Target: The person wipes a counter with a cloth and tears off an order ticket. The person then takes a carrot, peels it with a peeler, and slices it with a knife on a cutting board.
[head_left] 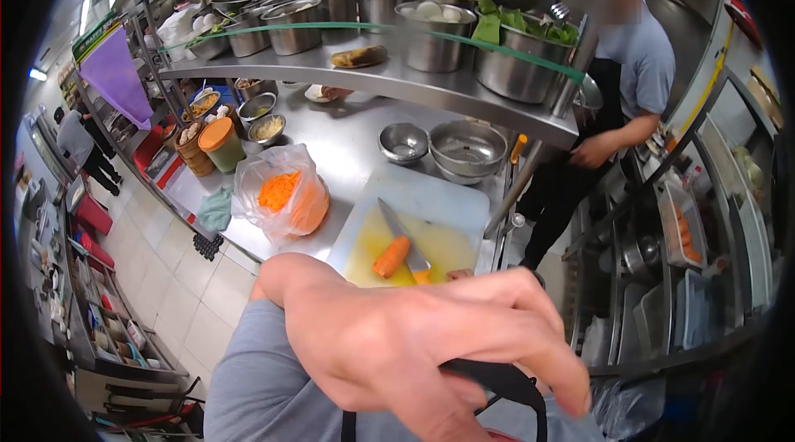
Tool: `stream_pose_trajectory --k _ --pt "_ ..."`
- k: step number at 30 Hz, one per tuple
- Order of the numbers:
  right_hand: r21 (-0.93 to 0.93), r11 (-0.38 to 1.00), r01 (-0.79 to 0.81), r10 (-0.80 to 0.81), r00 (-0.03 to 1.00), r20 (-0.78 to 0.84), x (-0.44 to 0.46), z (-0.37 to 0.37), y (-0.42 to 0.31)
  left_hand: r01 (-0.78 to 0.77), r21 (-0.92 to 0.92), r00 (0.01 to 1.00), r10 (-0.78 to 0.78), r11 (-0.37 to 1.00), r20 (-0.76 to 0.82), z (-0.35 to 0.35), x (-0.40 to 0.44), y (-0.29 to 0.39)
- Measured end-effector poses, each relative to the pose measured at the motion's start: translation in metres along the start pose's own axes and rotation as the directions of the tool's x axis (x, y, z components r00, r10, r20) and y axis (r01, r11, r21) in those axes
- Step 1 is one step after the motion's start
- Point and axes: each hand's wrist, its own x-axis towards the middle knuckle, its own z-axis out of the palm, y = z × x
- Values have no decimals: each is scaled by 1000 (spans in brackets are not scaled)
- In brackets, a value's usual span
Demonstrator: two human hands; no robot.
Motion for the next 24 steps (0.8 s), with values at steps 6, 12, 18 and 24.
stream_pose_trajectory --k 6,12,18,24 --pt "3 998 -68 68 997 35 0 0 -1 242 343 957 -166 908 -236 9 -8 27" --pt "-75 994 78 -79 997 -18 -10 9 9 814 545 555 -549 202 -625 -9 -80 27" --pt "0 999 -46 46 998 48 -7 14 18 846 401 192 -500 -353 -844 11 -279 -9" --pt "-6 994 -106 106 985 137 2 9 14 689 305 -124 -522 -657 -844 48 -327 -23"
